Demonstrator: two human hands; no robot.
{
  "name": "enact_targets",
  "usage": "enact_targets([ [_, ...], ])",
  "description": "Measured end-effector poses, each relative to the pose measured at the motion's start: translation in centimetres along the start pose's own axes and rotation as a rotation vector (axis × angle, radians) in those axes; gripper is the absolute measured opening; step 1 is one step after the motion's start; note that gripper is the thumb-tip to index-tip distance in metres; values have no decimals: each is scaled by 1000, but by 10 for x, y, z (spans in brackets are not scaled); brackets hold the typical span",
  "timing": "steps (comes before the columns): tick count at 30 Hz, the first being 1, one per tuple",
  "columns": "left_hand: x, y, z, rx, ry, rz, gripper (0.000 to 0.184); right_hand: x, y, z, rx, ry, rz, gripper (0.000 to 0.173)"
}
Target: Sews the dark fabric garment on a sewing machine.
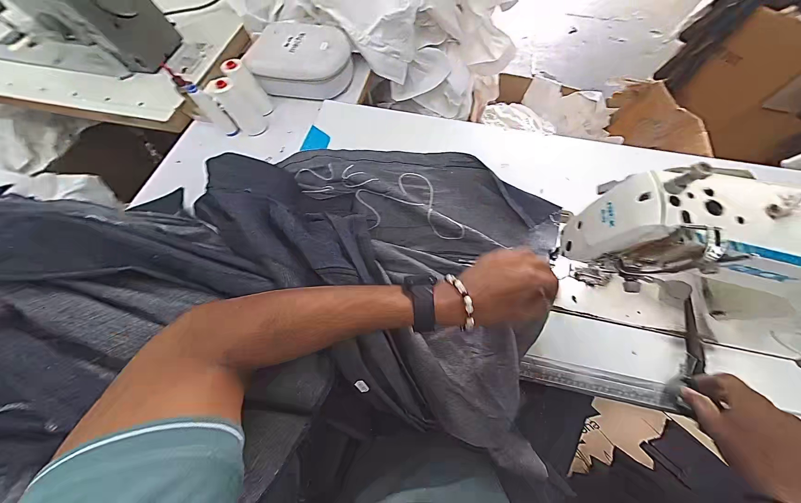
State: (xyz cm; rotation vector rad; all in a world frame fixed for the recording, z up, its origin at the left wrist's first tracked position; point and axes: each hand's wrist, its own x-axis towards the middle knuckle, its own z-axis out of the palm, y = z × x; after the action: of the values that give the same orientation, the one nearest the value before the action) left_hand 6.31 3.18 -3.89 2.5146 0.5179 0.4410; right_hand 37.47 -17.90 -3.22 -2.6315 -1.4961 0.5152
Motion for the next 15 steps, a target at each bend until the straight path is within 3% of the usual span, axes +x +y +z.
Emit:
enact_targets([
  [2,25,-22,-27,244,4,-219,16,-10,-43,3,-48,153,-166,34],
  [4,51,-61,-39,397,-29,-304,19,-36,-105,14,90,237,-404,41],
  [6,77,-102,-38,491,-66,-234,20,-54,-160,45,127,119,-660,66],
  [8,95,-144,-29,466,-120,-142,32,-62,-187,100,-59,42,-726,95],
  [9,97,-165,-22,465,-111,-93,42,-63,-188,128,-99,77,-742,88],
  [10,95,-181,-18,477,-63,-59,51,-64,-183,152,-89,197,-779,69],
  [13,58,-187,-22,476,181,31,60,-76,-143,178,100,451,-904,34],
  [15,11,-170,-21,474,170,129,58,-91,-127,186,175,366,-857,25],
])
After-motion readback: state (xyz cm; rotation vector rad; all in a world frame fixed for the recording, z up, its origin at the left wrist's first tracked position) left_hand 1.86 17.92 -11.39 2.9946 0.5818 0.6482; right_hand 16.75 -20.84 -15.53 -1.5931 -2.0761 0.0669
